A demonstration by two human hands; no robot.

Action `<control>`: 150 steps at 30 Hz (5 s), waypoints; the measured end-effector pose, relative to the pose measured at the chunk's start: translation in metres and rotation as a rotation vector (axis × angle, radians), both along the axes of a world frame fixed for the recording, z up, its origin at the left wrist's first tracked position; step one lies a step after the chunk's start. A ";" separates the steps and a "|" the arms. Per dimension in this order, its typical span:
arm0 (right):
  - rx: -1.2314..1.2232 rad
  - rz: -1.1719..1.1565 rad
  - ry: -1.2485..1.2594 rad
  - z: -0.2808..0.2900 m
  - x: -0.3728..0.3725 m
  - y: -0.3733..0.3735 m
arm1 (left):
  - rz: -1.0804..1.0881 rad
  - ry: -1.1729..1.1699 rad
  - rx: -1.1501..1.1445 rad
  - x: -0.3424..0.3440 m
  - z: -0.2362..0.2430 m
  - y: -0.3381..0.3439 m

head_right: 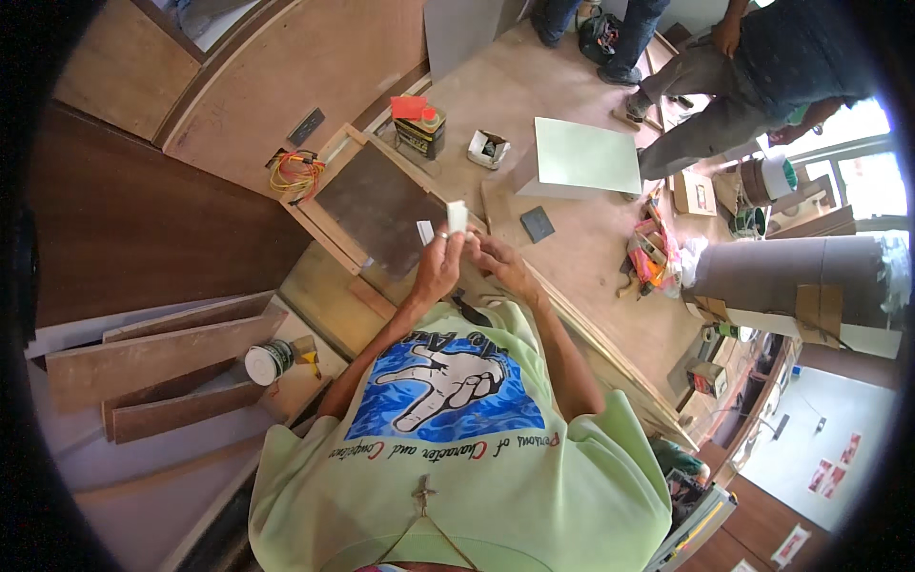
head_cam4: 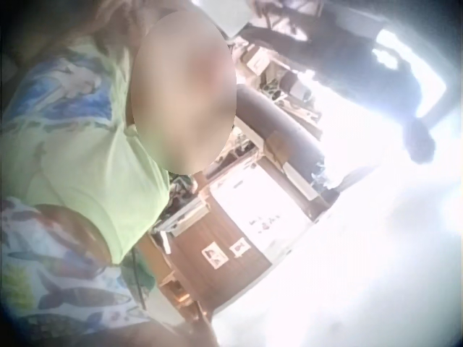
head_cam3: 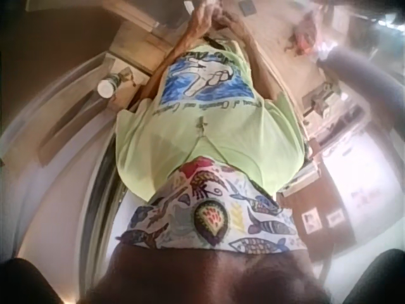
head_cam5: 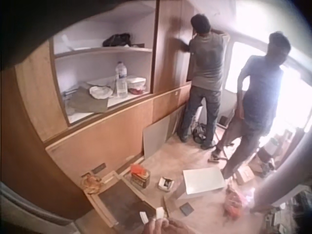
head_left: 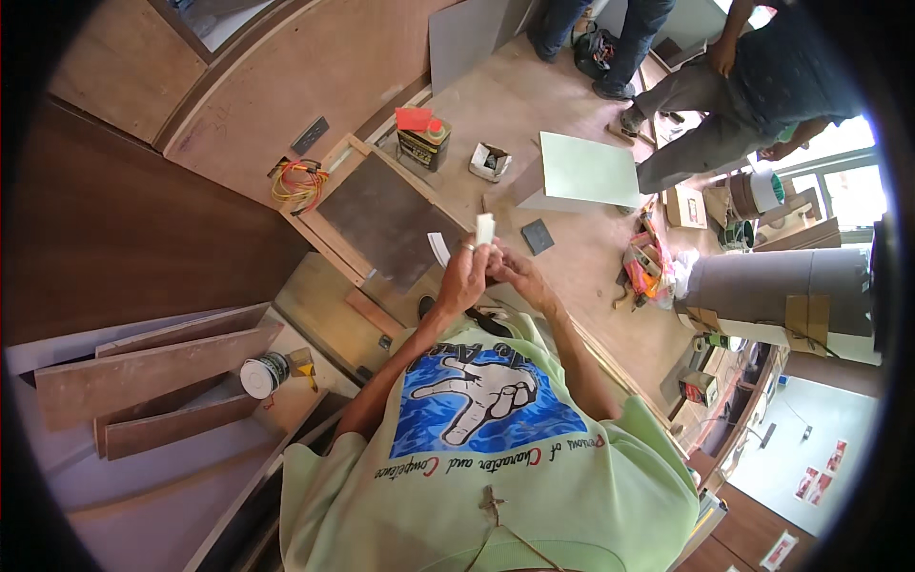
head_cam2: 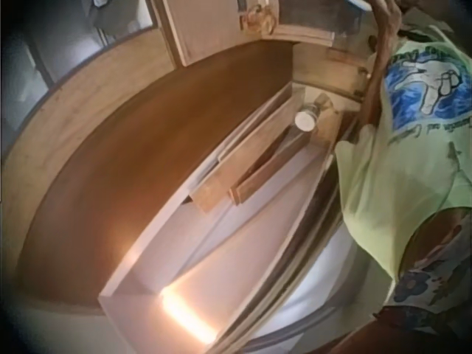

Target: The person cuts white edge banding strips with scissors and applies them to the raw edges of white furniture panels by hand.

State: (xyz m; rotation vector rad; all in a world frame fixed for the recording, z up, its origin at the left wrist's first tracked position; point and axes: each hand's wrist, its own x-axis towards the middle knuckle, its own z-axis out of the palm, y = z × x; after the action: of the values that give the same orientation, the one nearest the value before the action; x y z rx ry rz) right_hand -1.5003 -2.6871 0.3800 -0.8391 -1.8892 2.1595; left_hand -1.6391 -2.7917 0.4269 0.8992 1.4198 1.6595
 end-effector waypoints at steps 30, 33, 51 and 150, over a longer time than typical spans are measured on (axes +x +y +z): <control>0.352 -0.507 -0.045 0.009 -0.128 0.135 | 0.190 -0.227 -0.219 -0.099 -0.006 0.009; 0.499 -0.569 -0.201 -0.021 -0.147 0.198 | 0.213 -0.247 -0.325 -0.108 -0.021 0.012; 0.678 -0.242 -0.614 -0.233 -0.268 0.398 | 0.272 0.016 -0.867 -0.149 -0.070 0.003; -0.153 0.428 -0.765 -0.202 -0.164 0.253 | 0.449 0.165 -0.853 -0.143 -0.180 0.028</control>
State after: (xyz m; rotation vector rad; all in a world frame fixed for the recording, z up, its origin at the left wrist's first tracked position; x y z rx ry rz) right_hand -1.6641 -2.4346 0.1777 -1.5991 -2.4407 2.4701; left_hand -1.7822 -2.7634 0.2468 0.2304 2.2966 1.0641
